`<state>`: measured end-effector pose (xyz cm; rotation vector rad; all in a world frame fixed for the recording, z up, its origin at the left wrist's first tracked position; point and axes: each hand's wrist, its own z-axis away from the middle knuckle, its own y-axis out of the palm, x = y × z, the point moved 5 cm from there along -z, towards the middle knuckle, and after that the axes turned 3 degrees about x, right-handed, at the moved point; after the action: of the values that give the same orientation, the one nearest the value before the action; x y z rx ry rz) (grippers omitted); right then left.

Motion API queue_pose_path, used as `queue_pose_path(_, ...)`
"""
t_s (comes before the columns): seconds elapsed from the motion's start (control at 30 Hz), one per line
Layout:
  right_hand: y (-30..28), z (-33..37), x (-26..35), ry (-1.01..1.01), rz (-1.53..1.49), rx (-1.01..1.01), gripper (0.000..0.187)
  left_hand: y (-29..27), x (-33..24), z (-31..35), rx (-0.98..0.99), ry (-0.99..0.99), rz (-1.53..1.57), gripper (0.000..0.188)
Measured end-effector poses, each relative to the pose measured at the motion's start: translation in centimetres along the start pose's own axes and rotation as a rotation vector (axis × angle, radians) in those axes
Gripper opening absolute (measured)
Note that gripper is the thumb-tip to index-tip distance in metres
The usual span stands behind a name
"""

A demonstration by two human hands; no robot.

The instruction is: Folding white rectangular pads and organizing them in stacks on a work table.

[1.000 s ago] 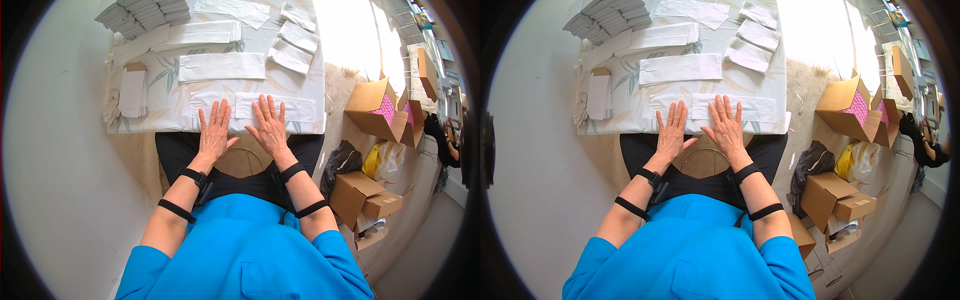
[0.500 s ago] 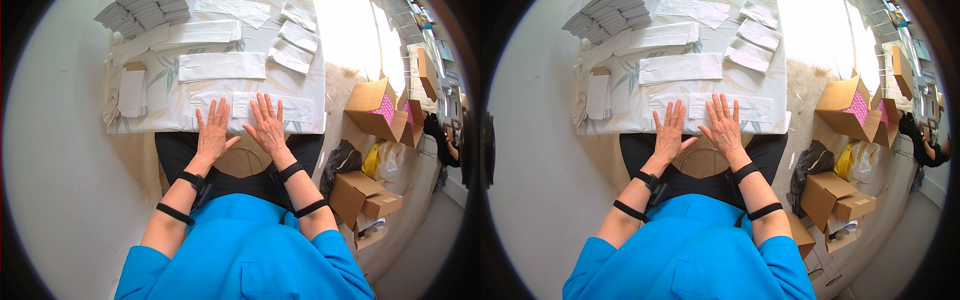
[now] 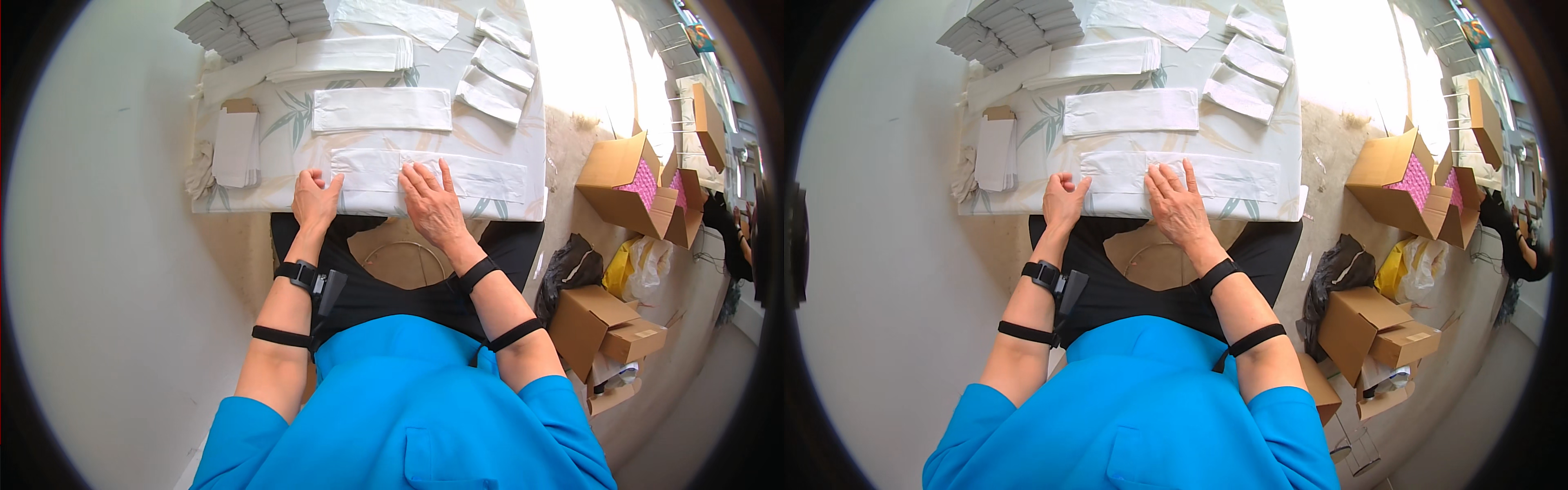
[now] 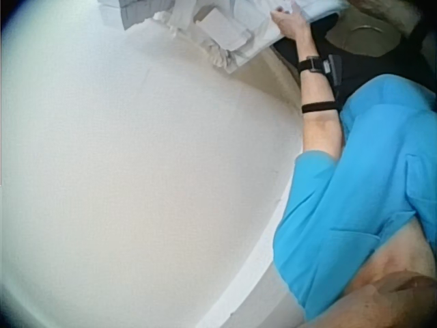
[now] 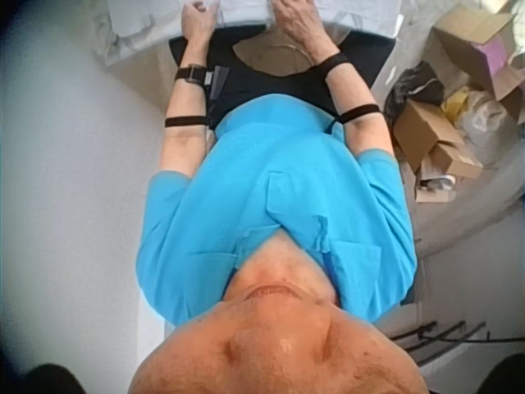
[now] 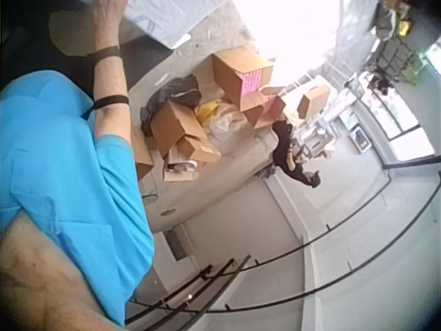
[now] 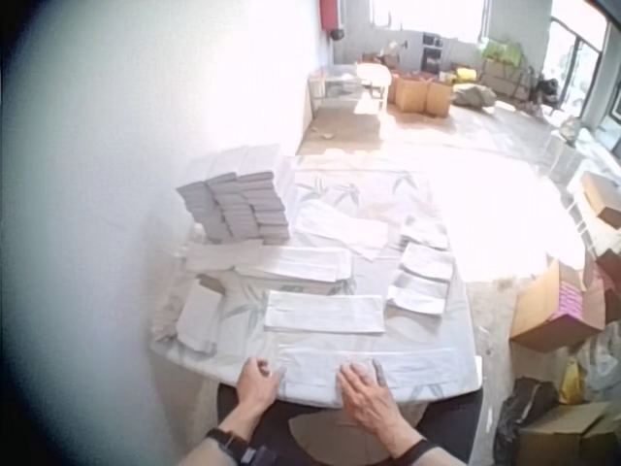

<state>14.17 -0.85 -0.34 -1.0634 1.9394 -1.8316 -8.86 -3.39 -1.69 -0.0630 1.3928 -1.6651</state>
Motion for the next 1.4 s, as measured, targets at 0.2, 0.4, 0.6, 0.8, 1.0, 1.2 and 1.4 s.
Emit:
queue_pose_path(0.2, -0.3, -0.3, 0.4, 0.027, -0.024, -0.004, 0.039, 1.1, 1.0, -1.4, 0.071, -0.041, 0.075, 0.028)
queue_pose_path(0.4, -0.3, -0.2, 0.1, 0.045, -0.035, 0.001, 0.039, 1.4, 0.0, -0.4, 0.108, 0.004, 0.414, 0.020)
queue_pose_path(0.6, 0.2, 0.0, 0.0, 0.056, -0.032, -0.006, 0.039, 1.0, -2.1, 1.3, 0.153, 0.040, 0.770, 0.018)
queue_pose_path(0.8, -0.3, 0.2, 0.0, 0.042, -0.045, -0.007, 0.041, 1.4, -3.4, 2.2, 0.175, 0.102, 0.771, 0.016)
queue_pose_path(1.0, -0.1, 0.7, -0.5, 0.029, -0.054, -0.007, 0.042, 1.7, -4.0, 2.7, 0.176, 0.108, 0.762, 0.015)
queue_pose_path(1.2, -0.1, 0.6, -0.4, 0.000, -0.046, -0.019, 0.043, 1.9, -3.8, 2.7, 0.211, 0.112, 0.745, 0.014)
queue_pose_path(1.4, -0.2, 0.5, -0.5, 0.015, -0.080, -0.021, 0.043, 1.8, -4.1, 3.2, 0.185, 0.119, 0.708, 0.016)
